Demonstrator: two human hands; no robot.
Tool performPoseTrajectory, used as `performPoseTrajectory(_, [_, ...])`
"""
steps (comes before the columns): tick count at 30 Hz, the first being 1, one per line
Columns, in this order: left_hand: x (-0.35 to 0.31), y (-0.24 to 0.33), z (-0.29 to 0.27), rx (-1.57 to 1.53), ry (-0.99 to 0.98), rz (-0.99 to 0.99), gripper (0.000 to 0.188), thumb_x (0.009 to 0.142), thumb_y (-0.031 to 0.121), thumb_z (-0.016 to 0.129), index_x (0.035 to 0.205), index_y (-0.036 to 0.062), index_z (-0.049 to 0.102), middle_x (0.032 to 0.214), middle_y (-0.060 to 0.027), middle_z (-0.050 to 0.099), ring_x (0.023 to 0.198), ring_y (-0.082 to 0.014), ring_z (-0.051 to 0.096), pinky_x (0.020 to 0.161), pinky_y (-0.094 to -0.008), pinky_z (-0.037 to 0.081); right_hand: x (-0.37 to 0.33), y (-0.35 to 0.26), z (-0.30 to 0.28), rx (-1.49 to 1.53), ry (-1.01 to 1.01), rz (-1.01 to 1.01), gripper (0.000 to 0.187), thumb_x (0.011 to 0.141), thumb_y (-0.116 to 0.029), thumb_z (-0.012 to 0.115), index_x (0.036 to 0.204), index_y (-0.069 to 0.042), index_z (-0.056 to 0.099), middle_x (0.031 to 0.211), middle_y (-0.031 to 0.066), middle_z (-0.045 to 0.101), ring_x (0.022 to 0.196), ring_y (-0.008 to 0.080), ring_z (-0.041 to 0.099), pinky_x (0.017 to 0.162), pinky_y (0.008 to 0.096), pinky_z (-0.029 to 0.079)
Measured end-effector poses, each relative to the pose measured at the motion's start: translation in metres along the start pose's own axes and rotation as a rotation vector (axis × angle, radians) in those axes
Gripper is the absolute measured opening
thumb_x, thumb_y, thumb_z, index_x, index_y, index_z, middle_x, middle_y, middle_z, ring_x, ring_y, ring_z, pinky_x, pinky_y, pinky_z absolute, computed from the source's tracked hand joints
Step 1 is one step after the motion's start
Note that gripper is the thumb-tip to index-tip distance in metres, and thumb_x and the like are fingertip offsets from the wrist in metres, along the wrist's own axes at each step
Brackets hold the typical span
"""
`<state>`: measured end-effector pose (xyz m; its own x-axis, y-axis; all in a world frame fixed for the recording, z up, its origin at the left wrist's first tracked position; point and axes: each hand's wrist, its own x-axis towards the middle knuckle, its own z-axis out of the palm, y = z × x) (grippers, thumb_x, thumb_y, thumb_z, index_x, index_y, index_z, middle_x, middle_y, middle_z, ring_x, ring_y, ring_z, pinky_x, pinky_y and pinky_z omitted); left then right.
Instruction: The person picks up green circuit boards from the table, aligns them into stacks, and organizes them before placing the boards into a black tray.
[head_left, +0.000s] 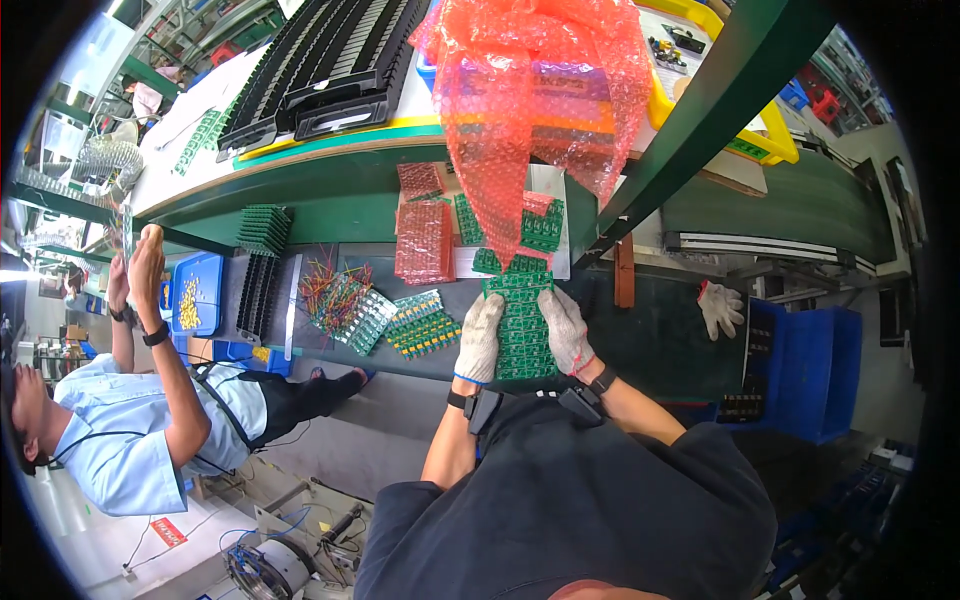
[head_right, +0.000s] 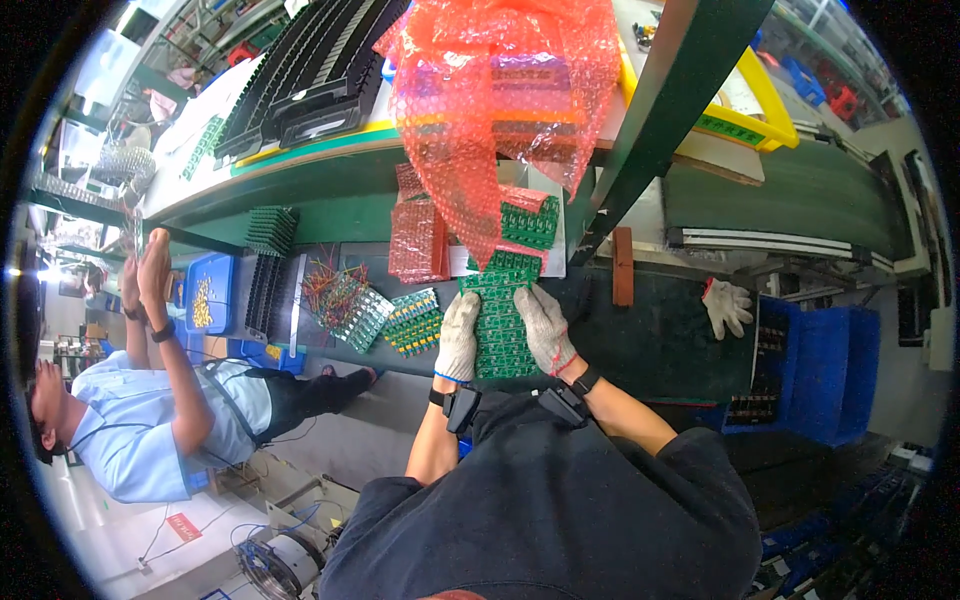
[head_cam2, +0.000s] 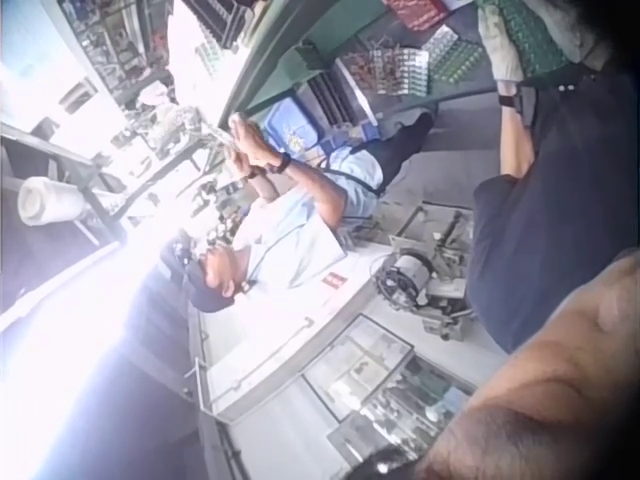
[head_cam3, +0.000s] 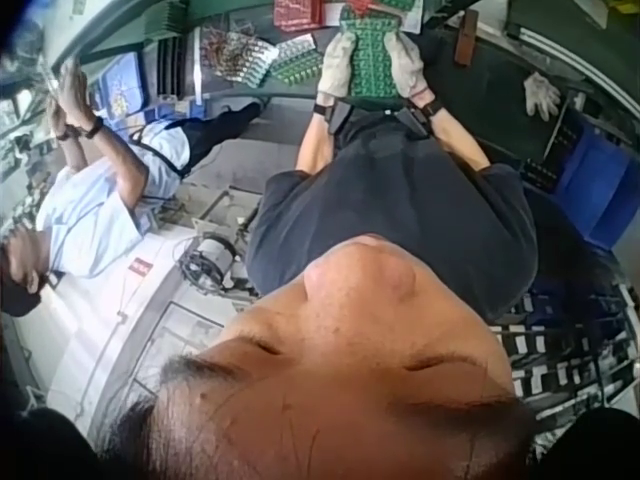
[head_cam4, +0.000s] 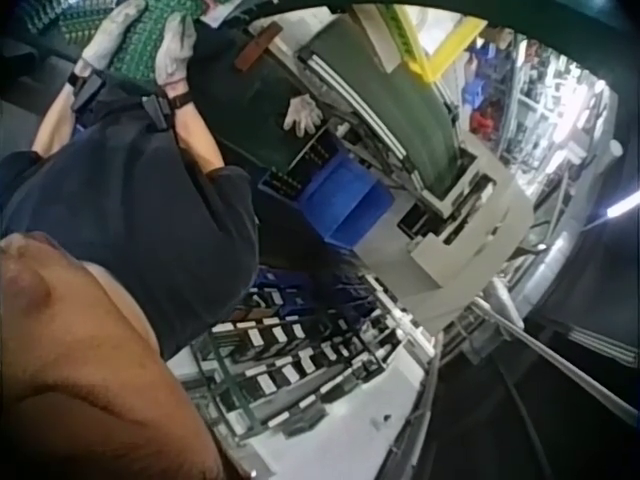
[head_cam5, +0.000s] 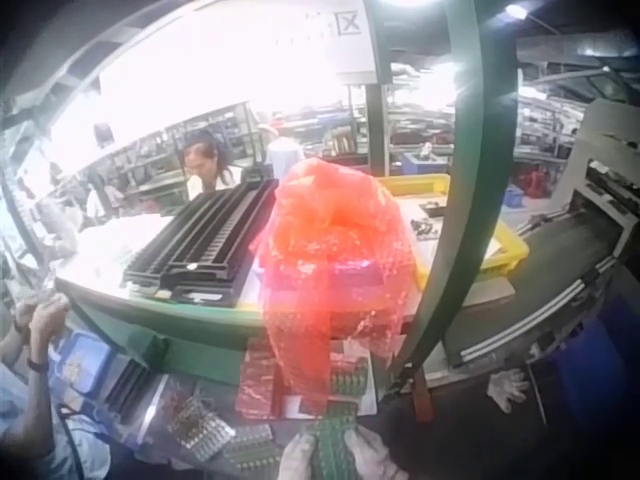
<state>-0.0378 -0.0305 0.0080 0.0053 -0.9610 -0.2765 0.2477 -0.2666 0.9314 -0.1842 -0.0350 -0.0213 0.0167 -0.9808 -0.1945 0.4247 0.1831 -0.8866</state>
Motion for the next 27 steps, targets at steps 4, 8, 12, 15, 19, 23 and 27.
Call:
performPoseTrajectory(4, [0.006, 0.004, -0.002, 0.063, 0.042, 0.030, 0.038, 0.099, 0.029, 0.052, 0.123, -0.0008, 0.057, 0.108, -0.0071, 0.064, 0.099, -0.0143, 0.057, 0.088, -0.0290, 0.045, 0.009, 0.004, -0.006, -0.088, -0.044, -0.046, 0.029, 0.101, -0.025, 0.052, 0.113, -0.001, 0.062, 0.090, -0.0055, 0.056, 0.083, 0.0034, 0.049, 0.075, 0.0209, 0.042])
performPoseTrajectory(8, [0.009, 0.014, -0.006, 0.229, -0.038, 0.104, 0.036, 0.099, 0.028, 0.052, 0.122, -0.0002, 0.057, 0.108, -0.0050, 0.063, 0.098, -0.0129, 0.056, 0.087, -0.0285, 0.045, 0.016, -0.010, -0.008, -0.259, -0.043, -0.139, 0.028, 0.101, -0.025, 0.051, 0.108, 0.000, 0.062, 0.086, -0.0030, 0.056, 0.080, 0.0058, 0.049, 0.072, 0.0234, 0.042])
performPoseTrajectory(12, [0.007, 0.015, -0.005, -0.004, -0.051, 0.032, 0.034, 0.098, 0.027, 0.053, 0.118, -0.0010, 0.059, 0.098, -0.0025, 0.063, 0.088, -0.0088, 0.053, 0.080, -0.0266, 0.045, 0.019, -0.030, -0.001, -0.436, 0.005, -0.258, 0.028, 0.101, -0.025, 0.050, 0.105, 0.000, 0.061, 0.082, -0.0008, 0.054, 0.076, 0.0085, 0.048, 0.069, 0.0257, 0.041])
performPoseTrajectory(15, [0.010, 0.004, -0.005, -0.058, -0.039, 0.060, 0.037, 0.099, 0.031, 0.053, 0.117, -0.0013, 0.059, 0.098, -0.0023, 0.063, 0.088, -0.0089, 0.053, 0.081, -0.0264, 0.044, 0.016, -0.030, 0.005, -0.508, 0.006, -0.342, 0.030, 0.101, -0.027, 0.049, 0.105, 0.000, 0.061, 0.080, 0.0009, 0.054, 0.074, 0.0102, 0.048, 0.068, 0.0269, 0.041])
performPoseTrajectory(19, [0.017, -0.001, -0.011, 0.204, -0.007, 0.121, 0.039, 0.100, 0.034, 0.053, 0.117, -0.0007, 0.059, 0.099, -0.0018, 0.062, 0.090, -0.0089, 0.053, 0.082, -0.0261, 0.044, 0.006, -0.025, 0.013, -0.478, 0.050, -0.347, 0.031, 0.101, -0.027, 0.048, 0.103, 0.000, 0.061, 0.078, 0.0018, 0.052, 0.073, 0.0107, 0.047, 0.068, 0.0274, 0.040])
performPoseTrajectory(23, [0.010, 0.008, -0.006, 0.115, 0.024, 0.157, 0.039, 0.101, 0.035, 0.052, 0.114, -0.0011, 0.060, 0.098, -0.0035, 0.063, 0.091, -0.0108, 0.054, 0.083, -0.0268, 0.044, 0.004, -0.029, 0.017, -0.461, 0.037, -0.250, 0.029, 0.102, -0.025, 0.046, 0.097, 0.001, 0.059, 0.079, 0.0023, 0.051, 0.076, 0.0112, 0.046, 0.071, 0.0275, 0.040])
performPoseTrajectory(27, [0.009, 0.004, -0.010, 0.147, 0.027, 0.118, 0.038, 0.101, 0.034, 0.051, 0.115, -0.0009, 0.060, 0.099, -0.0043, 0.063, 0.092, -0.0120, 0.054, 0.085, -0.0276, 0.044, 0.004, -0.032, 0.018, -0.491, 0.000, -0.234, 0.030, 0.102, -0.026, 0.045, 0.092, 0.000, 0.057, 0.077, 0.0019, 0.048, 0.073, 0.0110, 0.043, 0.069, 0.0279, 0.038])
